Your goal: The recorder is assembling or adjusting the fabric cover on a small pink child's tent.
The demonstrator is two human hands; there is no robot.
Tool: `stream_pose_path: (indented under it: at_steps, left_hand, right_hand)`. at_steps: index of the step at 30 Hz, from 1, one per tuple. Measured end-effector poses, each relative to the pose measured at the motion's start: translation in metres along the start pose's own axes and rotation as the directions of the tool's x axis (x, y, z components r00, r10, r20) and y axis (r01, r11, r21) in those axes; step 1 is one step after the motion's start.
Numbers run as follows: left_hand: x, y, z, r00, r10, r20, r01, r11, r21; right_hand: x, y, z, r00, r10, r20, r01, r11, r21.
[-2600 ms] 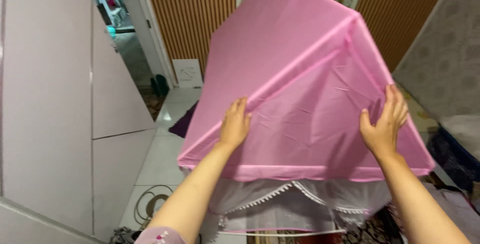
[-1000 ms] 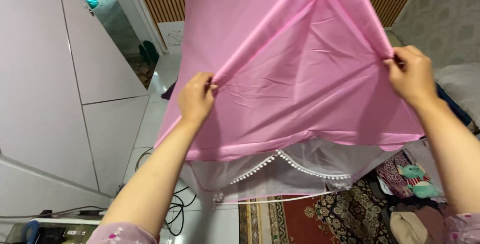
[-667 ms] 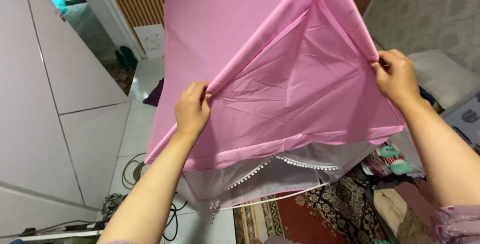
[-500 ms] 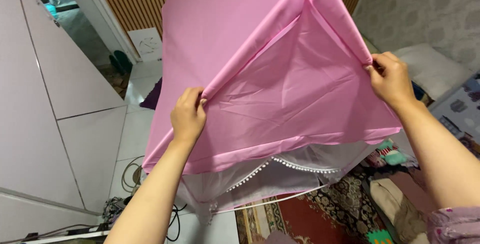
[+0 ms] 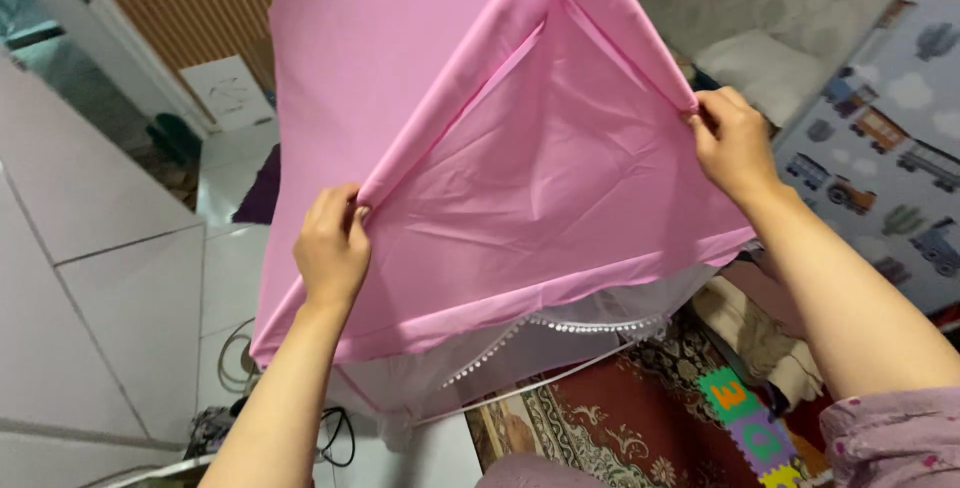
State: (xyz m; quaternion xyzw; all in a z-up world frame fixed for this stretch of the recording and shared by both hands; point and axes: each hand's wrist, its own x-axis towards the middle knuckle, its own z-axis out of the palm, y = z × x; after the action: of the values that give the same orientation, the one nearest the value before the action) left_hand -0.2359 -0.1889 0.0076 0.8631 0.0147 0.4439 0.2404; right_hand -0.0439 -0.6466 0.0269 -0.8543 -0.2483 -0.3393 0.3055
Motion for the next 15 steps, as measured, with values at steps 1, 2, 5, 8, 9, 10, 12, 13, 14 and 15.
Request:
stream_pose_path:
  at_steps: [1, 2, 5, 8, 9, 10, 12, 13, 14, 15]
  left_hand:
    - [-0.002, 0.004, 0.001, 1.0, 0.009, 0.004, -0.009, 1.0, -0.01]
    - [-0.004, 0.007, 0.0, 1.0, 0.005, 0.002, -0.005, 1.0, -0.014]
    - [-0.009, 0.009, 0.003, 1.0, 0.004, -0.006, -0.004, 1.0, -0.025]
    - [-0.012, 0.013, 0.008, 1.0, 0.003, -0.026, -0.003, 1.0, -0.025]
    - [-0.013, 0.014, 0.008, 0.999, 0.006, -0.038, -0.007, 1.0, -0.019]
    - [-0.014, 0.014, 0.01, 0.999, 0.0, -0.043, -0.001, 1.0, -0.006]
    - [-0.016, 0.014, 0.01, 0.998, -0.022, -0.053, 0.022, 1.0, 0.012]
    - [-0.016, 0.015, 0.009, 0.998, -0.029, -0.062, 0.031, 0.999, 0.027]
    - [-0.015, 0.015, 0.01, 0.997, -0.038, -0.071, 0.04, 0.999, 0.035]
    - [-0.015, 0.015, 0.013, 0.996, -0.046, -0.08, 0.05, 0.998, 0.044]
  right_hand:
    - [-0.003, 0.0, -0.004, 1.0, 0.007, -0.007, -0.007, 1.0, -0.01]
    - [-0.005, 0.0, -0.006, 1.0, 0.016, 0.0, -0.016, 1.0, -0.001]
    - [-0.008, -0.002, -0.01, 0.999, 0.032, 0.005, -0.032, 0.999, -0.001]
    - [-0.009, -0.003, -0.012, 0.999, 0.04, 0.002, -0.04, 0.999, 0.007]
    - [-0.008, -0.004, -0.01, 0.999, 0.044, -0.005, -0.043, 0.999, 0.022]
    - [-0.009, -0.002, -0.007, 0.999, 0.036, 0.001, -0.036, 0.999, 0.034]
    - [-0.008, 0.002, -0.002, 0.999, -0.026, -0.027, 0.027, 0.999, 0.029]
    - [-0.009, 0.0, 0.0, 0.999, -0.036, -0.022, 0.037, 0.998, 0.045]
    - [-0.007, 0.001, 0.003, 0.999, -0.021, -0.033, 0.023, 0.998, 0.05]
    - [-0.005, 0.002, 0.005, 0.999, -0.005, -0.043, 0.008, 0.998, 0.055]
